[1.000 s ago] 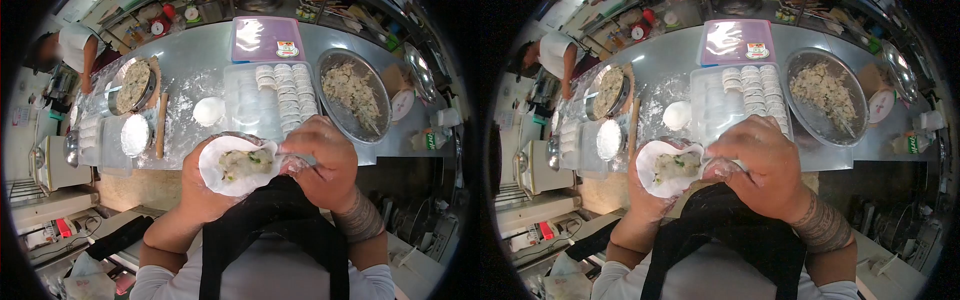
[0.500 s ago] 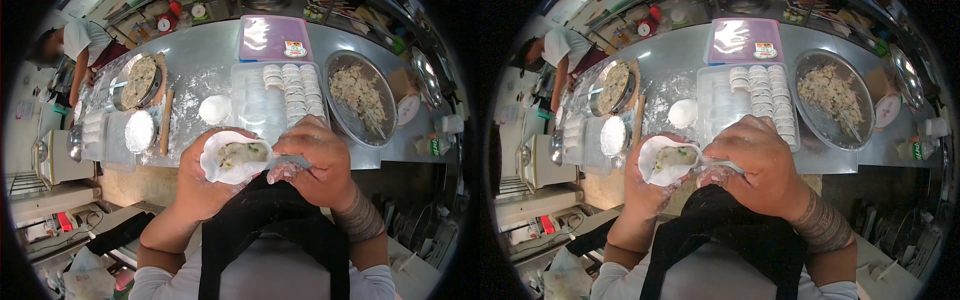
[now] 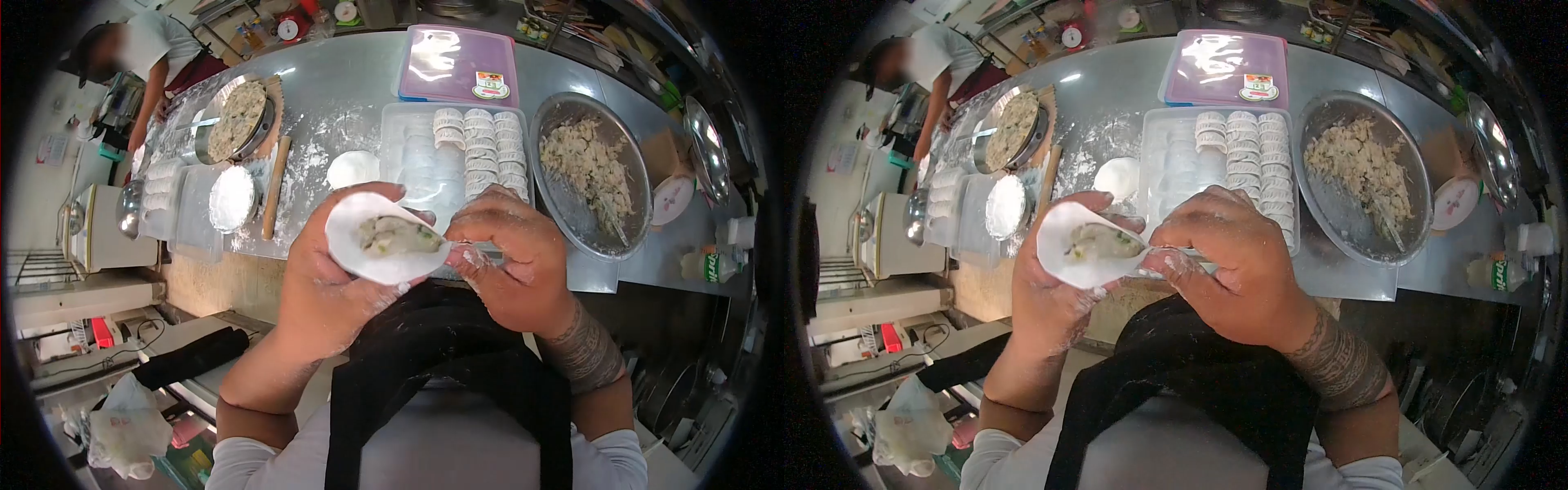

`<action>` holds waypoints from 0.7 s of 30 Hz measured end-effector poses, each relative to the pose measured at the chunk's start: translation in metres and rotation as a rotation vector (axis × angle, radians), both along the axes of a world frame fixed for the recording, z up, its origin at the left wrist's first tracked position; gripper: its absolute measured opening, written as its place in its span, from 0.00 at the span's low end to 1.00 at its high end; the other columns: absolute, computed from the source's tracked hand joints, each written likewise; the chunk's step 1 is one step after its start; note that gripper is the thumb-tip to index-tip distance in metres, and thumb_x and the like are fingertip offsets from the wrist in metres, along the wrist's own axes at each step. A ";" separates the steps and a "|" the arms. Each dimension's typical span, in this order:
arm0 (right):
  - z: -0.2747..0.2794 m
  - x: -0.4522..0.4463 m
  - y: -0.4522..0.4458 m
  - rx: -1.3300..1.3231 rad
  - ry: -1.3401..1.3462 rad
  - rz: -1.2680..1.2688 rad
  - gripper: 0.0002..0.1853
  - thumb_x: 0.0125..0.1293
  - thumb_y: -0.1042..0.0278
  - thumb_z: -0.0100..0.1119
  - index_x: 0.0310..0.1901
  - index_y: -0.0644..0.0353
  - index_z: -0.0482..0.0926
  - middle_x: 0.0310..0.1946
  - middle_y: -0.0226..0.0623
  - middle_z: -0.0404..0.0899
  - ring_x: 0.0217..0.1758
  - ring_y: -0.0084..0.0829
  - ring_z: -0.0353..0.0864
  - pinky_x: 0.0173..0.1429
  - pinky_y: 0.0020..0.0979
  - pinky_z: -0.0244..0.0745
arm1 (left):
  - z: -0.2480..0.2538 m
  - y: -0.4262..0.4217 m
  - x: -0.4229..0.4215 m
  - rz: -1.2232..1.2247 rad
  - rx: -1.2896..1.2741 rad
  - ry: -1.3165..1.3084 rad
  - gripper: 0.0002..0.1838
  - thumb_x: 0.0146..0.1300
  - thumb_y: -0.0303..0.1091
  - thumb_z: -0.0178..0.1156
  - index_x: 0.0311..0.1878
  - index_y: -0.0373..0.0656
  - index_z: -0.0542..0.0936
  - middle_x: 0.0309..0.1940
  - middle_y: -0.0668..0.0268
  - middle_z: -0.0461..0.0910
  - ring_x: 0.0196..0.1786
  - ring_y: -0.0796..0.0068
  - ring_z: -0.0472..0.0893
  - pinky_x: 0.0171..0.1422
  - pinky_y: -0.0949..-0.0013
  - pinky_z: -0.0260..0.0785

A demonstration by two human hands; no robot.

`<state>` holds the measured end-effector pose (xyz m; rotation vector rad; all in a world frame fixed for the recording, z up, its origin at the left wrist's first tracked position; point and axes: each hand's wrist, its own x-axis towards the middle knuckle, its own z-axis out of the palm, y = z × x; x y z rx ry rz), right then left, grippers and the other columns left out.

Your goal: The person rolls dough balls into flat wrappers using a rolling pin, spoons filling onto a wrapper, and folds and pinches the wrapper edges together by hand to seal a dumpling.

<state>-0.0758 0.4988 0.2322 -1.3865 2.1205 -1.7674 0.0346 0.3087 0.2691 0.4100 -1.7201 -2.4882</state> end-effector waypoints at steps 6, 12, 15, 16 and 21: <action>-0.004 -0.001 0.012 -0.057 -0.036 -0.003 0.09 0.61 0.74 0.73 0.42 0.61 0.85 0.37 0.41 0.86 0.41 0.42 0.84 0.49 0.38 0.73 | -0.033 0.029 0.006 0.160 0.034 0.060 0.42 0.57 0.38 0.82 0.69 0.32 0.71 0.60 0.50 0.83 0.63 0.56 0.85 0.69 0.53 0.79; -0.001 -0.010 0.032 -0.069 -0.097 0.001 0.11 0.60 0.75 0.74 0.43 0.62 0.85 0.36 0.42 0.85 0.41 0.41 0.84 0.50 0.39 0.75 | -0.028 0.060 0.004 0.183 0.028 0.146 0.30 0.63 0.31 0.77 0.65 0.32 0.77 0.57 0.55 0.86 0.59 0.65 0.87 0.67 0.59 0.79; -0.003 -0.016 0.042 -0.083 -0.125 0.045 0.09 0.62 0.77 0.72 0.43 0.65 0.84 0.37 0.43 0.84 0.41 0.38 0.84 0.49 0.36 0.77 | -0.027 0.070 0.004 0.153 -0.013 0.182 0.24 0.67 0.28 0.74 0.63 0.33 0.79 0.56 0.57 0.87 0.57 0.69 0.87 0.66 0.63 0.79; -0.004 -0.018 0.046 -0.080 -0.118 0.071 0.08 0.63 0.78 0.71 0.42 0.67 0.83 0.37 0.43 0.84 0.41 0.37 0.83 0.48 0.35 0.77 | -0.028 0.072 0.004 0.138 -0.035 0.179 0.24 0.67 0.28 0.74 0.64 0.33 0.79 0.56 0.57 0.87 0.58 0.69 0.87 0.66 0.63 0.79; -0.005 -0.024 0.060 -0.063 -0.081 0.118 0.07 0.63 0.78 0.71 0.42 0.66 0.84 0.38 0.43 0.85 0.41 0.37 0.84 0.48 0.35 0.77 | -0.031 0.082 -0.001 0.141 -0.045 0.160 0.23 0.68 0.28 0.73 0.63 0.32 0.79 0.56 0.57 0.87 0.58 0.70 0.87 0.67 0.63 0.78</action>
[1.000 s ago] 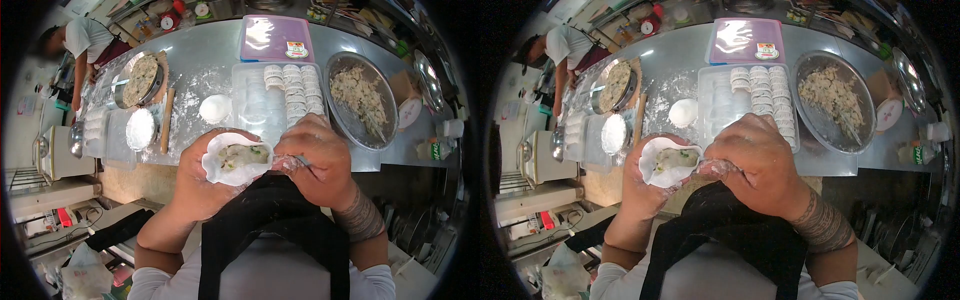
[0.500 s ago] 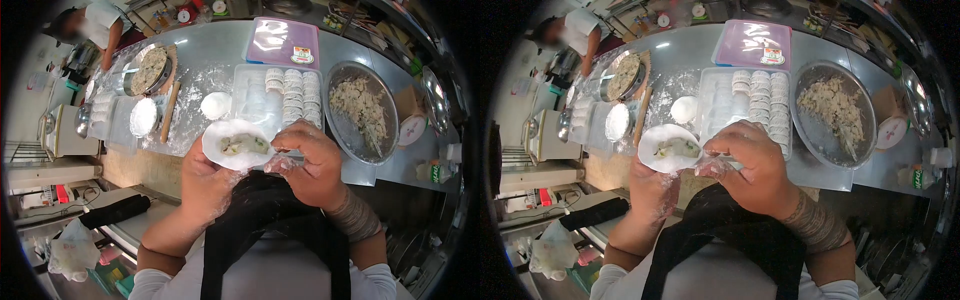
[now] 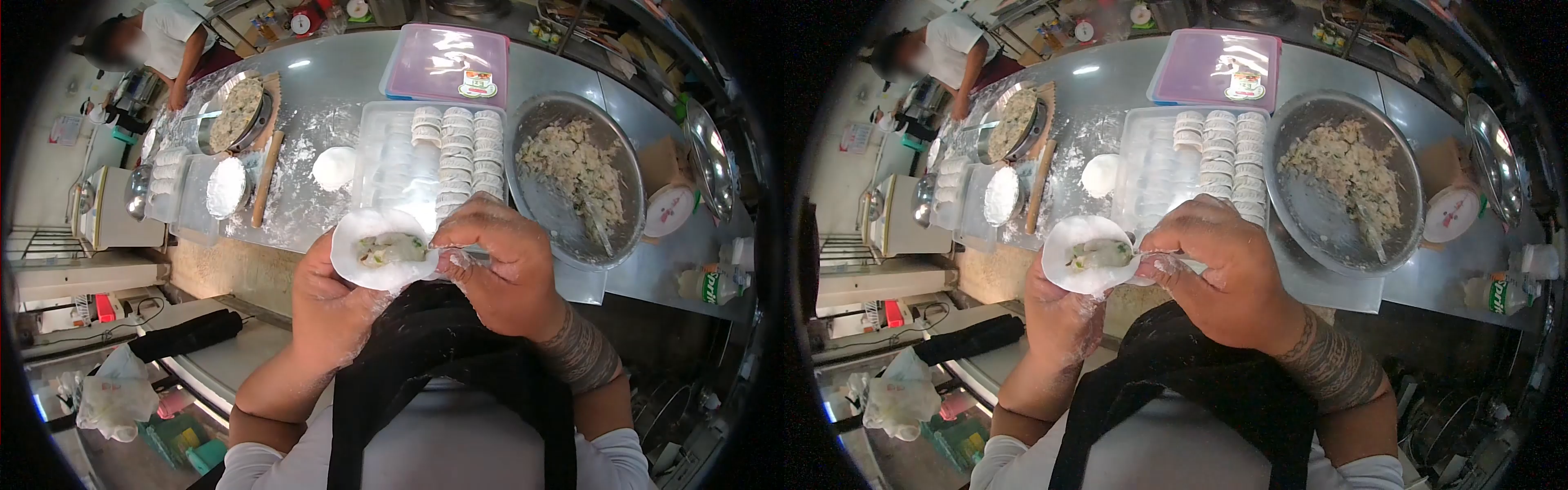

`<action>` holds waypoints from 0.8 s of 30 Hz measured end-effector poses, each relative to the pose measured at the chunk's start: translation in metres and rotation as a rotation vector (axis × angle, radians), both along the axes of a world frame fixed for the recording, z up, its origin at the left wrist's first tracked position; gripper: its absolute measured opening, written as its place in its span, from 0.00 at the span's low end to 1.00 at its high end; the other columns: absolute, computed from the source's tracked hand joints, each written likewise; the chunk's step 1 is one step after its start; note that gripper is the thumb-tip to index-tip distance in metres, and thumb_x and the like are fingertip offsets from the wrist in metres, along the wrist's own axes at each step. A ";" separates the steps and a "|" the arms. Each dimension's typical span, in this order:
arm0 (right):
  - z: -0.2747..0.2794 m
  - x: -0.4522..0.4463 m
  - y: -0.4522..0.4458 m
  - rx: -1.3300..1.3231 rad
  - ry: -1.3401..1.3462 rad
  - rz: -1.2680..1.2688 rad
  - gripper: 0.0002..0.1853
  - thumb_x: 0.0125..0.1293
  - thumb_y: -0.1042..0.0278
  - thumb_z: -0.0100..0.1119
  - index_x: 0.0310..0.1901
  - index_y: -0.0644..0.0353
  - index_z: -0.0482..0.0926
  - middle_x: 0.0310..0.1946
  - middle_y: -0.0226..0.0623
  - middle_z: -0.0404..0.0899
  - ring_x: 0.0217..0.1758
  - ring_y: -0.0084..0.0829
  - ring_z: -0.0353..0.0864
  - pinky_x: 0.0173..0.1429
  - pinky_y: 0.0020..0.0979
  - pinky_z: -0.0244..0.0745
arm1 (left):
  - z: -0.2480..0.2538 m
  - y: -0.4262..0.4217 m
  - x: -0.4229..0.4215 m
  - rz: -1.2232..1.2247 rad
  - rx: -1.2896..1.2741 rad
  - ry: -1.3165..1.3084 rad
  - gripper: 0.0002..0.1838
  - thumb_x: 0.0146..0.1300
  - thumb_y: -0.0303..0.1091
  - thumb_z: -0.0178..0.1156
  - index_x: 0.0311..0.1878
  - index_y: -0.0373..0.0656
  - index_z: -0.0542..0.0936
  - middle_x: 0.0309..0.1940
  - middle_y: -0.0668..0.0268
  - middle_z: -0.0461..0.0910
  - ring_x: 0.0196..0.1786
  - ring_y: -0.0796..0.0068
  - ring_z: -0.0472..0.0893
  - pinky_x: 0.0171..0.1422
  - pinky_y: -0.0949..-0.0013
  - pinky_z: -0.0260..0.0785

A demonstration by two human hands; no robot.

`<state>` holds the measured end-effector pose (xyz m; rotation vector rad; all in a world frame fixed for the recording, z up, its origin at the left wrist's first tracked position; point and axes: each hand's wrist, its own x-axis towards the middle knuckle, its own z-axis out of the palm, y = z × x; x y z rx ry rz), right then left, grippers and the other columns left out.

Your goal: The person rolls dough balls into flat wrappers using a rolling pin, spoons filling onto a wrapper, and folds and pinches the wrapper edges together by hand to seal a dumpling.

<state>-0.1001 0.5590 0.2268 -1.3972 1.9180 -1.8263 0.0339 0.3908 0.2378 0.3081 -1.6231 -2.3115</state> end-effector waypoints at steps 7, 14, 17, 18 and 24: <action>0.001 -0.002 0.008 0.022 0.018 -0.015 0.08 0.62 0.80 0.71 0.43 0.66 0.84 0.38 0.43 0.85 0.42 0.36 0.85 0.49 0.33 0.78 | 0.007 0.004 -0.003 -0.045 0.030 0.000 0.22 0.68 0.27 0.72 0.63 0.32 0.80 0.57 0.57 0.87 0.59 0.69 0.86 0.67 0.63 0.78; 0.002 0.002 -0.002 0.020 -0.090 -0.045 0.10 0.62 0.79 0.72 0.44 0.67 0.84 0.39 0.44 0.85 0.42 0.39 0.85 0.49 0.35 0.78 | 0.012 -0.011 -0.001 -0.089 -0.033 -0.151 0.32 0.62 0.37 0.79 0.65 0.33 0.76 0.55 0.55 0.87 0.57 0.66 0.87 0.63 0.63 0.81; 0.000 0.001 -0.009 0.015 -0.043 -0.026 0.10 0.61 0.75 0.73 0.44 0.64 0.85 0.38 0.44 0.85 0.41 0.43 0.85 0.49 0.38 0.77 | 0.006 -0.020 -0.004 -0.095 -0.040 -0.057 0.22 0.69 0.26 0.71 0.62 0.32 0.78 0.56 0.56 0.87 0.59 0.69 0.86 0.67 0.63 0.78; -0.001 0.001 -0.011 0.019 -0.016 -0.026 0.10 0.61 0.75 0.73 0.44 0.64 0.85 0.38 0.44 0.86 0.41 0.43 0.85 0.49 0.39 0.77 | 0.005 -0.019 -0.006 -0.051 -0.036 -0.066 0.22 0.69 0.26 0.71 0.62 0.31 0.78 0.56 0.56 0.87 0.59 0.69 0.86 0.67 0.63 0.78; 0.000 0.008 -0.030 0.013 0.007 -0.075 0.10 0.61 0.76 0.72 0.44 0.63 0.85 0.37 0.45 0.86 0.41 0.45 0.85 0.49 0.40 0.77 | -0.004 -0.038 0.000 -0.070 -0.011 -0.010 0.22 0.69 0.27 0.71 0.63 0.31 0.77 0.56 0.55 0.87 0.59 0.67 0.87 0.67 0.62 0.80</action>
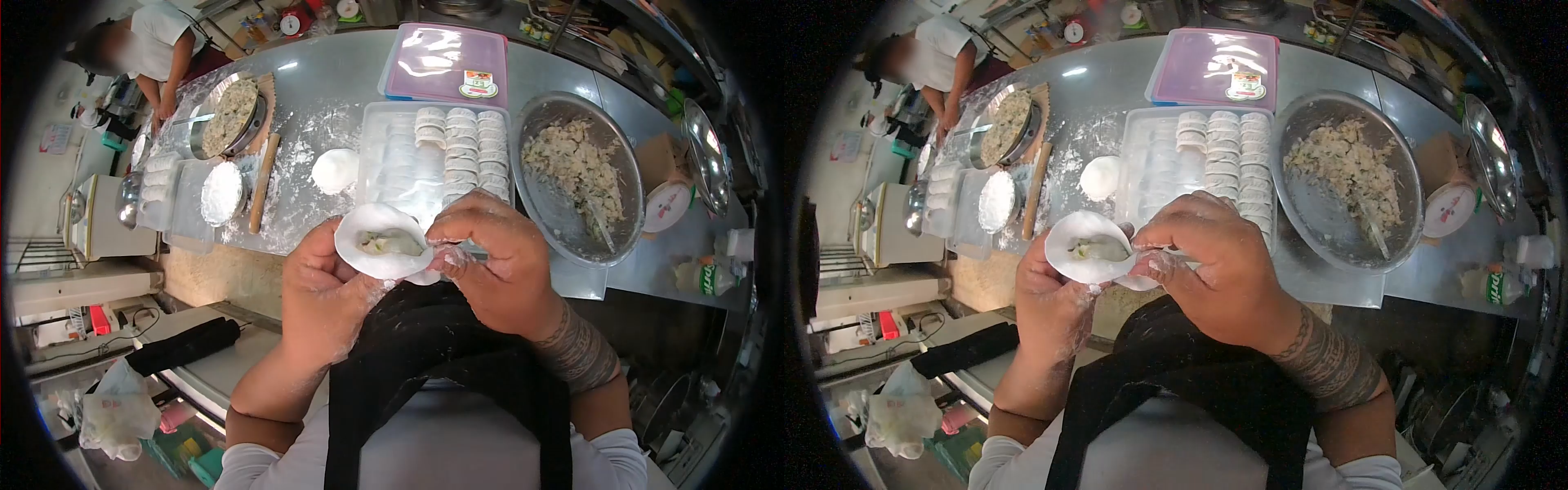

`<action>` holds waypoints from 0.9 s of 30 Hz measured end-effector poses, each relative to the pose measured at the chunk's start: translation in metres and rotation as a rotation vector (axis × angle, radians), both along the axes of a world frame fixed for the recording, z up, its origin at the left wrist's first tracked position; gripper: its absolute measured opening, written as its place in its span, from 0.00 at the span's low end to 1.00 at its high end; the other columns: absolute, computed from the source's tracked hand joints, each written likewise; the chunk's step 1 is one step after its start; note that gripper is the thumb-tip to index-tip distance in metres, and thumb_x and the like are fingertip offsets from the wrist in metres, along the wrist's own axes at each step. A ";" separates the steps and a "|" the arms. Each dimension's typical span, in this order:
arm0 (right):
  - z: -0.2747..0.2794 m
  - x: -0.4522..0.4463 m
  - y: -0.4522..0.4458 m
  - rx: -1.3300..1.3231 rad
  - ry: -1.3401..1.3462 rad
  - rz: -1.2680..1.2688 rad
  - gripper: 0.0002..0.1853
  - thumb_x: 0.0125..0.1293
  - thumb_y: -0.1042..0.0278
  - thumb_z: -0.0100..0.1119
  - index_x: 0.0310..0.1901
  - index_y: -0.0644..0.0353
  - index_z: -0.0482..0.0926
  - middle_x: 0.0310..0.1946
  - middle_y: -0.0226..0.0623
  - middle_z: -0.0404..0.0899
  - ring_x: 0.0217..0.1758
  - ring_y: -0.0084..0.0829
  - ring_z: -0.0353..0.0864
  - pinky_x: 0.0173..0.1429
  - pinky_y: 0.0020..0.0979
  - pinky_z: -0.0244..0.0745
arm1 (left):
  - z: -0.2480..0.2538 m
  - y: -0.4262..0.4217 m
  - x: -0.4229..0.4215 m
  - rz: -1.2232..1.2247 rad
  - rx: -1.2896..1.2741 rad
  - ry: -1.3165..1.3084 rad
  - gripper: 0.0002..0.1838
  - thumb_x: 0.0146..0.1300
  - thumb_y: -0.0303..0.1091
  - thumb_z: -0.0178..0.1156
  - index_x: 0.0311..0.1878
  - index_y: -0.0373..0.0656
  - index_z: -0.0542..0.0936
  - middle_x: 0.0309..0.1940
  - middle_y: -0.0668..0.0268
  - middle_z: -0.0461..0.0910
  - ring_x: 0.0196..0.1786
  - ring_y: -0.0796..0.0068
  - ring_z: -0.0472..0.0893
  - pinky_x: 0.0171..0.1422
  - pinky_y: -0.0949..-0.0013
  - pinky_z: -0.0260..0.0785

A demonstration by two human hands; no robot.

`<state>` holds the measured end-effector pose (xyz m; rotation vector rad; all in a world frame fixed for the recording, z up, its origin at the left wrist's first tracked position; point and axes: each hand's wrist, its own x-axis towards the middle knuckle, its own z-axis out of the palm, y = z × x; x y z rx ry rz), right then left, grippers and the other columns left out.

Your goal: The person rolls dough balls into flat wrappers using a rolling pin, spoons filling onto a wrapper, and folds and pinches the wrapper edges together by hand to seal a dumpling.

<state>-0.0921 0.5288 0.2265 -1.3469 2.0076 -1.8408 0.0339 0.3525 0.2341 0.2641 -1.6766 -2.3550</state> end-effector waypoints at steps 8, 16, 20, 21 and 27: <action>0.003 0.016 -0.024 0.018 -0.116 -0.052 0.09 0.61 0.74 0.73 0.42 0.63 0.85 0.37 0.45 0.85 0.40 0.45 0.85 0.48 0.40 0.77 | 0.001 -0.032 0.010 -0.127 -0.018 -0.005 0.23 0.70 0.30 0.71 0.63 0.30 0.78 0.56 0.54 0.86 0.60 0.65 0.87 0.68 0.61 0.79; -0.002 0.029 -0.042 0.056 -0.009 -0.073 0.06 0.63 0.72 0.72 0.40 0.60 0.86 0.38 0.42 0.86 0.41 0.45 0.84 0.49 0.39 0.75 | -0.008 -0.044 0.015 0.003 0.074 -0.008 0.23 0.70 0.26 0.71 0.64 0.31 0.76 0.56 0.55 0.86 0.59 0.66 0.87 0.67 0.63 0.80; -0.004 0.034 -0.048 0.078 0.027 -0.091 0.06 0.62 0.72 0.72 0.40 0.60 0.86 0.38 0.42 0.86 0.41 0.45 0.84 0.50 0.40 0.75 | -0.012 -0.058 0.021 -0.078 0.027 -0.022 0.22 0.70 0.26 0.71 0.63 0.30 0.76 0.55 0.55 0.86 0.58 0.67 0.87 0.66 0.63 0.81; -0.003 0.035 -0.050 0.083 0.028 -0.100 0.07 0.62 0.72 0.72 0.41 0.60 0.86 0.38 0.42 0.85 0.41 0.45 0.84 0.50 0.40 0.75 | -0.010 -0.061 0.022 -0.090 0.006 -0.024 0.22 0.70 0.26 0.71 0.63 0.30 0.76 0.55 0.55 0.86 0.58 0.67 0.87 0.65 0.63 0.81; -0.002 0.043 -0.061 0.059 -0.048 -0.124 0.08 0.61 0.73 0.72 0.42 0.62 0.86 0.38 0.43 0.85 0.41 0.46 0.84 0.50 0.41 0.75 | -0.003 -0.077 0.023 -0.168 -0.071 -0.052 0.22 0.68 0.23 0.71 0.63 0.30 0.76 0.56 0.55 0.85 0.59 0.68 0.86 0.68 0.62 0.80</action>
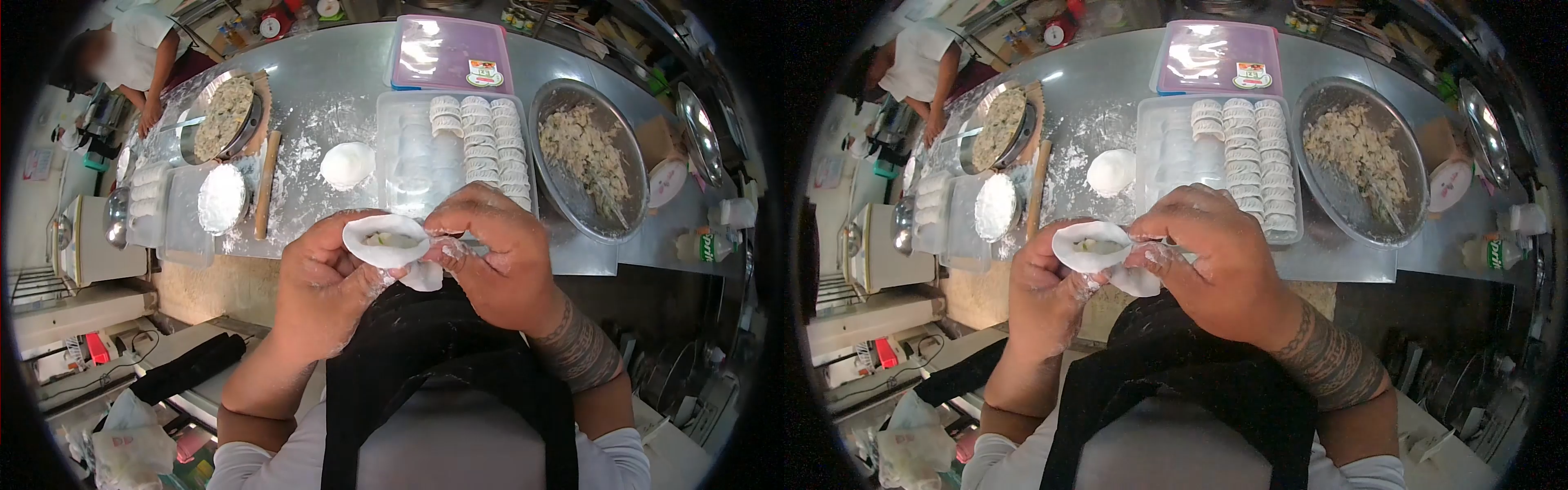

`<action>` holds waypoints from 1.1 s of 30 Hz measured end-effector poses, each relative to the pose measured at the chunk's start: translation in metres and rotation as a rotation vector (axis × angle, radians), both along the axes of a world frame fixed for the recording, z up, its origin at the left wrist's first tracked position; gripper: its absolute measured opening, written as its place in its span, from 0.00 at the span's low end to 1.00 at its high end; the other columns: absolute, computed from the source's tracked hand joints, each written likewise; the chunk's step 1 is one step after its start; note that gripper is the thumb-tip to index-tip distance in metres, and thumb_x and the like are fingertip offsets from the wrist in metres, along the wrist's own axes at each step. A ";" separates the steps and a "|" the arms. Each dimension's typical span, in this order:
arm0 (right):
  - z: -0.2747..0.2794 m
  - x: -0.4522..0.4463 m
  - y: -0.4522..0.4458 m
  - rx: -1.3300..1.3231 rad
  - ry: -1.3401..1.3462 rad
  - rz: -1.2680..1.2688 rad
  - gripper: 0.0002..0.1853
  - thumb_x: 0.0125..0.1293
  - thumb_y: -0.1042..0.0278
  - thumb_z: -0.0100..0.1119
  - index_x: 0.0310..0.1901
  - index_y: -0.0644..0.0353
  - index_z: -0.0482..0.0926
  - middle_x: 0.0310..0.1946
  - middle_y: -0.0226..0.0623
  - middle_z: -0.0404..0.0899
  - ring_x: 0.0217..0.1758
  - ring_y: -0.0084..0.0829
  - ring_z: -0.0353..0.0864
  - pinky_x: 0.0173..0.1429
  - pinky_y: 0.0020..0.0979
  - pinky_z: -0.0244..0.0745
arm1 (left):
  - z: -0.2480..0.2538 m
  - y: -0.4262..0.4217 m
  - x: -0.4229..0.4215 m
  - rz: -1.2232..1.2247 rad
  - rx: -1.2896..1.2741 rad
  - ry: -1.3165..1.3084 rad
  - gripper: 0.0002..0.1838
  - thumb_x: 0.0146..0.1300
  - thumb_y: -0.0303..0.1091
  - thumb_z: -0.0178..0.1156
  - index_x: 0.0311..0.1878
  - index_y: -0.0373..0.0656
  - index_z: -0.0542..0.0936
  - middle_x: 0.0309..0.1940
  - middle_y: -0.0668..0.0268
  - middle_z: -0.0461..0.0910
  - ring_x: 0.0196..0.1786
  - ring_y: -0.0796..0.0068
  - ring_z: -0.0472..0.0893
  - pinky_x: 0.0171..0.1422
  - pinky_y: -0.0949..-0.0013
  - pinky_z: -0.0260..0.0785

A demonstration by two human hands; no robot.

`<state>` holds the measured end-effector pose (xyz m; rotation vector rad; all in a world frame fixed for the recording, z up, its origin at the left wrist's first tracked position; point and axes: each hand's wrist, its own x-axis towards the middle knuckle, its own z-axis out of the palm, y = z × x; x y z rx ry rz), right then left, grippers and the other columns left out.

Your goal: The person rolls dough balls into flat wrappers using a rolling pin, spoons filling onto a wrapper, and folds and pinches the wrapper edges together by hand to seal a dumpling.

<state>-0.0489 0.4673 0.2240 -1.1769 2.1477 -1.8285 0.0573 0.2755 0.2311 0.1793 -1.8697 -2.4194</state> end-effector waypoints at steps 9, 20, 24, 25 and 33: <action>-0.003 0.004 -0.006 0.081 0.050 -0.028 0.07 0.62 0.72 0.72 0.40 0.61 0.86 0.36 0.42 0.84 0.43 0.45 0.84 0.52 0.40 0.74 | -0.013 0.009 -0.001 0.185 0.122 0.014 0.24 0.66 0.18 0.71 0.62 0.29 0.75 0.54 0.54 0.85 0.57 0.68 0.86 0.66 0.63 0.81; -0.001 0.007 -0.004 0.053 0.043 -0.015 0.07 0.61 0.71 0.73 0.41 0.58 0.87 0.37 0.38 0.85 0.43 0.43 0.83 0.50 0.40 0.72 | -0.007 0.000 0.009 0.040 0.057 0.025 0.23 0.66 0.19 0.72 0.62 0.30 0.77 0.53 0.54 0.86 0.56 0.70 0.87 0.64 0.65 0.81; 0.000 0.007 -0.002 0.070 0.115 -0.002 0.08 0.61 0.70 0.73 0.41 0.57 0.87 0.37 0.38 0.85 0.42 0.43 0.83 0.51 0.42 0.71 | -0.013 0.010 0.007 0.171 0.126 0.046 0.22 0.67 0.20 0.72 0.63 0.30 0.78 0.54 0.53 0.86 0.57 0.68 0.87 0.64 0.64 0.81; 0.000 0.007 -0.001 0.080 0.132 -0.004 0.08 0.62 0.70 0.73 0.41 0.57 0.87 0.37 0.38 0.85 0.42 0.43 0.83 0.51 0.42 0.71 | -0.017 0.007 0.008 0.156 0.092 0.059 0.22 0.67 0.20 0.72 0.62 0.29 0.78 0.54 0.53 0.86 0.57 0.67 0.87 0.65 0.64 0.81; 0.006 0.010 0.002 0.111 0.167 -0.038 0.07 0.62 0.69 0.73 0.41 0.57 0.87 0.37 0.37 0.85 0.41 0.43 0.81 0.49 0.42 0.70 | -0.016 0.001 0.016 0.066 -0.004 0.037 0.22 0.66 0.21 0.73 0.62 0.29 0.79 0.53 0.54 0.87 0.56 0.68 0.87 0.63 0.63 0.82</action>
